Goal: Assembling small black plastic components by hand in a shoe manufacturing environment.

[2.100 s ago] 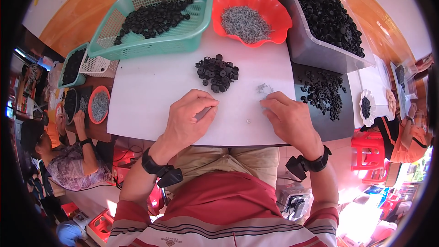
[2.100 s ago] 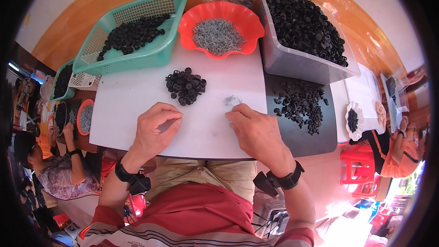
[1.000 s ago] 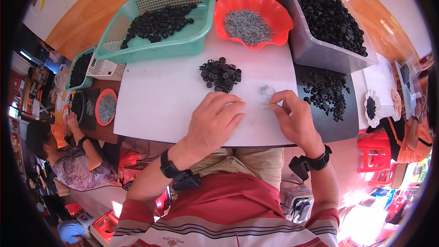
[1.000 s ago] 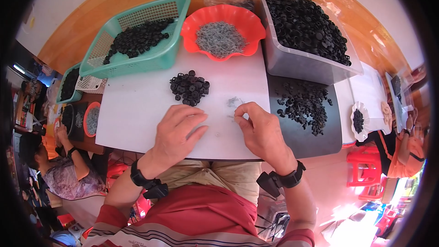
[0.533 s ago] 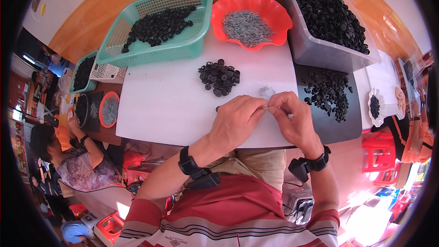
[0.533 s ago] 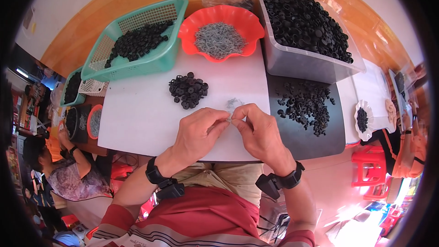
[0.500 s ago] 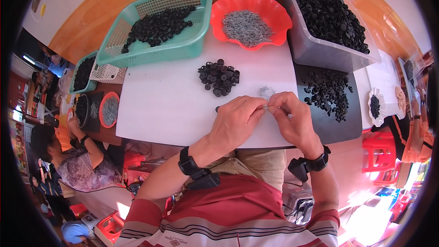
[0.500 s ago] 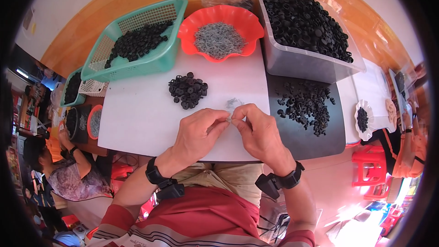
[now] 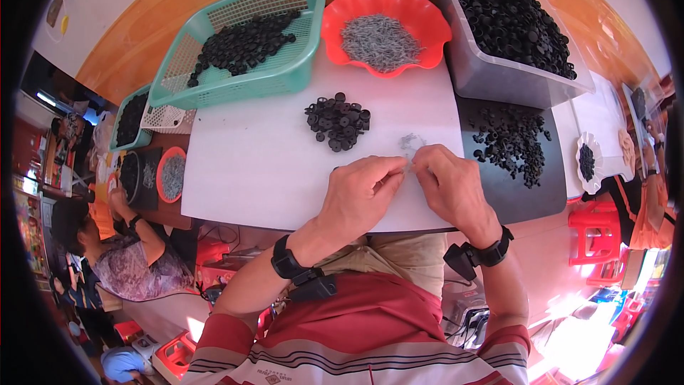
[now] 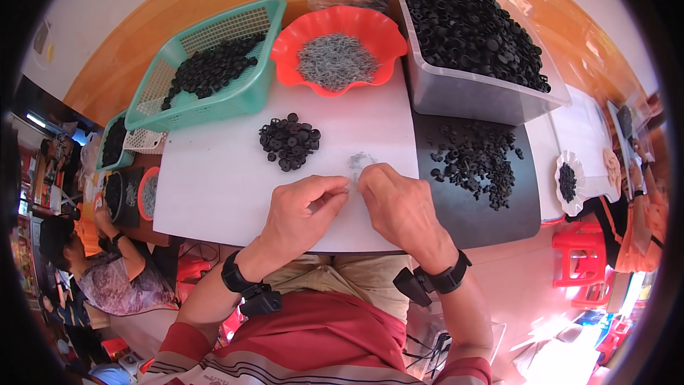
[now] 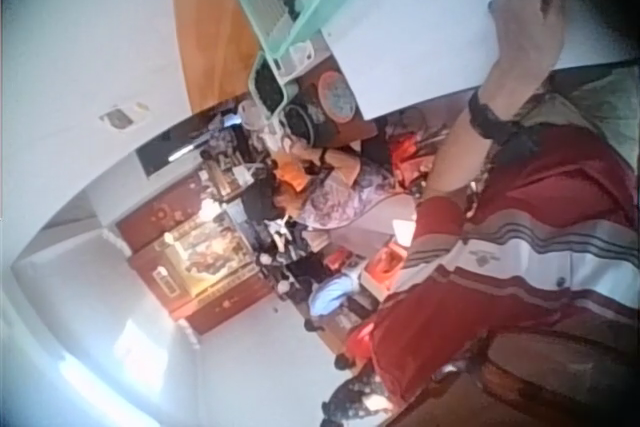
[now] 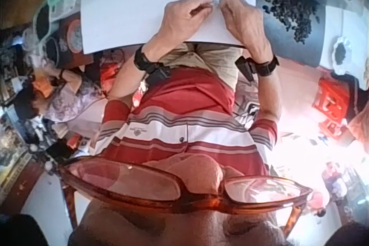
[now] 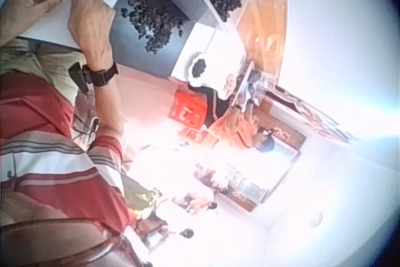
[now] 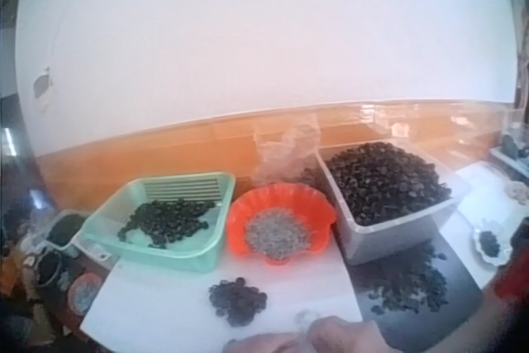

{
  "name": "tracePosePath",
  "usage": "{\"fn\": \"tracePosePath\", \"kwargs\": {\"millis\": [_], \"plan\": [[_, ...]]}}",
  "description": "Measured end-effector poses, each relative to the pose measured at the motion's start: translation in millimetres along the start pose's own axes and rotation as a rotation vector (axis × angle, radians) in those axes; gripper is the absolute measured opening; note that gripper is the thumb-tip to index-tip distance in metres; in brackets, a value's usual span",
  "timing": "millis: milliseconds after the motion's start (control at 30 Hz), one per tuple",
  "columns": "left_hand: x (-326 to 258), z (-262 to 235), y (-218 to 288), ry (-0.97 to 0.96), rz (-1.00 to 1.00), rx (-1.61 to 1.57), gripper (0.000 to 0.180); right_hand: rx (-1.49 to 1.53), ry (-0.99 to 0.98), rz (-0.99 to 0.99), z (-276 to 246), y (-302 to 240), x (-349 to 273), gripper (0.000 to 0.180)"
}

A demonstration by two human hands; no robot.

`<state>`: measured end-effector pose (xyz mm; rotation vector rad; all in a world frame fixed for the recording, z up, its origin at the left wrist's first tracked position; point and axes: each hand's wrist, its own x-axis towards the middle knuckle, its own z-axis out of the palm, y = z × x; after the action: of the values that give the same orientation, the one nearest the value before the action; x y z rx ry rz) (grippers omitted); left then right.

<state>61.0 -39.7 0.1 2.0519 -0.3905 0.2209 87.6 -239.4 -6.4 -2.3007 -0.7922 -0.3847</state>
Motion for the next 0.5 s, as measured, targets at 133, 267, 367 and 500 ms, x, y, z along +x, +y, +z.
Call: {"fn": "tracePosePath", "kwargs": {"millis": [133,267,367,500], "plan": [[-3.3,-4.7,-0.7,-0.042,-0.137,-0.235,0.024,0.075,0.054,-0.005,-5.0,-7.2,2.5,0.013],[-5.5,-10.8,5.9,-0.055,-0.310,-0.478,0.018,0.201,0.060,0.037,-13.1,-23.8,-1.5,0.023],[-5.7,-15.0,8.6,-0.071,-0.457,-0.778,0.013,0.252,0.110,-0.041,-9.2,-31.2,-1.9,0.029],[-13.0,-19.1,5.5,-0.100,-0.588,-1.083,0.014,0.237,0.184,-0.136,-8.6,-37.0,-2.4,0.036]]}}
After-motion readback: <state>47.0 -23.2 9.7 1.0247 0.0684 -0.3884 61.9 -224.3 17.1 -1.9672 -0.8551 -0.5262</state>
